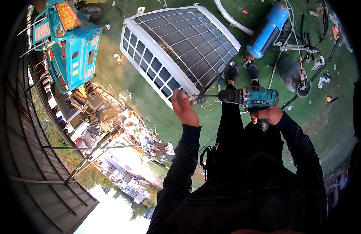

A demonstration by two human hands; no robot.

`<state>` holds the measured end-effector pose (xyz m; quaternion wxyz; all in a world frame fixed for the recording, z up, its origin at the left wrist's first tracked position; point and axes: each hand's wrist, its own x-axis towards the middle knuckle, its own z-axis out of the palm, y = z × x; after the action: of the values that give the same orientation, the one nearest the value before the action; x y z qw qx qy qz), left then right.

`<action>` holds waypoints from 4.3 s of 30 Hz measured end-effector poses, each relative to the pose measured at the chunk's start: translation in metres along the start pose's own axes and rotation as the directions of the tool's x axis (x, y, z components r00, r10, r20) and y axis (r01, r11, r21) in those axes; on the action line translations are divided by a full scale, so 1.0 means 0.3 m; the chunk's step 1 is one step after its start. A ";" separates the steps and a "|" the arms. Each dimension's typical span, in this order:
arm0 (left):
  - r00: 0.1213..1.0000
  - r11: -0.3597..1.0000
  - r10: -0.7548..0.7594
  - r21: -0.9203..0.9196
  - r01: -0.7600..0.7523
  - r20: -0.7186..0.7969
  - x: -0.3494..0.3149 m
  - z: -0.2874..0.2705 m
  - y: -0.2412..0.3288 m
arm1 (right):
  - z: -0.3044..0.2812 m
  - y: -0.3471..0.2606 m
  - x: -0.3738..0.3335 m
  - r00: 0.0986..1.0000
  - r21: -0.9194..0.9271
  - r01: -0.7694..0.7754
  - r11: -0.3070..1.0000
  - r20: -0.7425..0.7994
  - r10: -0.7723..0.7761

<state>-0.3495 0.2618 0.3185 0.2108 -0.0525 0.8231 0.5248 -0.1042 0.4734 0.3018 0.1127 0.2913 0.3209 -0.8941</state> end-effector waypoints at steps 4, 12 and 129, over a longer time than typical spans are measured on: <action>0.892 0.669 0.445 0.632 -0.391 0.080 0.087 0.047 -0.117 | -0.157 -0.030 0.026 0.996 0.013 -0.087 0.996 0.005 0.087; 0.914 0.500 0.405 0.831 -0.245 0.026 0.100 0.168 -0.168 | -0.299 -0.049 0.157 0.994 -0.011 -0.103 0.995 0.039 0.103; 0.893 0.735 0.449 0.577 -0.355 -0.021 0.159 0.105 -0.148 | -0.088 -0.527 0.537 0.855 -0.453 -0.498 0.739 -0.114 0.506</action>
<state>-0.3700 0.2764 0.2506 0.0316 0.1493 0.9454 0.2878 -0.2835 0.6093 0.2703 0.4188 0.3234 0.4350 -0.7286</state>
